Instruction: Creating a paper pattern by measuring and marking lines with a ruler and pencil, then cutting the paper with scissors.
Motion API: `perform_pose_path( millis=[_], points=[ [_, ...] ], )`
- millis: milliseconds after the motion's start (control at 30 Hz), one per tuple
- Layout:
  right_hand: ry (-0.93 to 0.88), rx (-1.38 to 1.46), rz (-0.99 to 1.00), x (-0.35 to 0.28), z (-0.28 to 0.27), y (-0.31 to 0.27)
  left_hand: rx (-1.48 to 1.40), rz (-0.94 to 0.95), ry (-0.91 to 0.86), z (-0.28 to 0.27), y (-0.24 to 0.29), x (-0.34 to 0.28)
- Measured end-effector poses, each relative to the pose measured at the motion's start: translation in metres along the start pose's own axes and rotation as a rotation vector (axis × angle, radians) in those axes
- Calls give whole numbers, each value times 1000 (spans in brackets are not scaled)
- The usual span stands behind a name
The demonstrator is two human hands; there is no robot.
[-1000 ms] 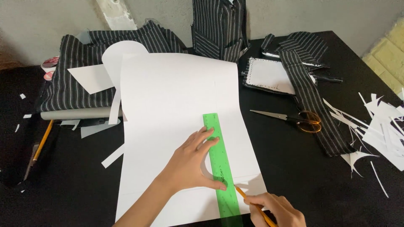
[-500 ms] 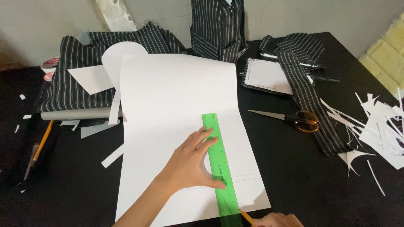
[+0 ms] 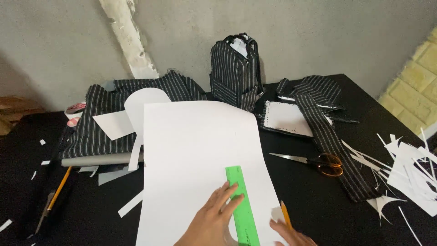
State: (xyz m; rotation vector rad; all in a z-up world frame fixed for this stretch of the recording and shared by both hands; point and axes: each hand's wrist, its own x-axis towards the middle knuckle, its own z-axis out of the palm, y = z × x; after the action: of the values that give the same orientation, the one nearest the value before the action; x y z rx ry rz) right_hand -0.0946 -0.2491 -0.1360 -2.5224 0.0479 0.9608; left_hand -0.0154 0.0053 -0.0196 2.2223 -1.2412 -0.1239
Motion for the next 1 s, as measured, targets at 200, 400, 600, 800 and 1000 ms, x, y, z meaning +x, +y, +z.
perform_pose_path(
  millis=[200, 400, 600, 800, 1000],
  points=[
    [370, -185, -145, -16, 13, -5, 113, 42, 94, 27, -8, -15],
    [542, -260, -249, -18, 19, 16, 130, 124, 194, 52, 8, -28],
    [666, -322, -378, -27, 19, 22, 103, 133, 124, 50, 20, -35],
    [764, -264, -283, -71, -3, -23, 222, -15, -148, -11, 37, -8],
    [800, -26, 11, -74, 1, -58, 351, -223, -223, -51, -7, 43]
  ],
)
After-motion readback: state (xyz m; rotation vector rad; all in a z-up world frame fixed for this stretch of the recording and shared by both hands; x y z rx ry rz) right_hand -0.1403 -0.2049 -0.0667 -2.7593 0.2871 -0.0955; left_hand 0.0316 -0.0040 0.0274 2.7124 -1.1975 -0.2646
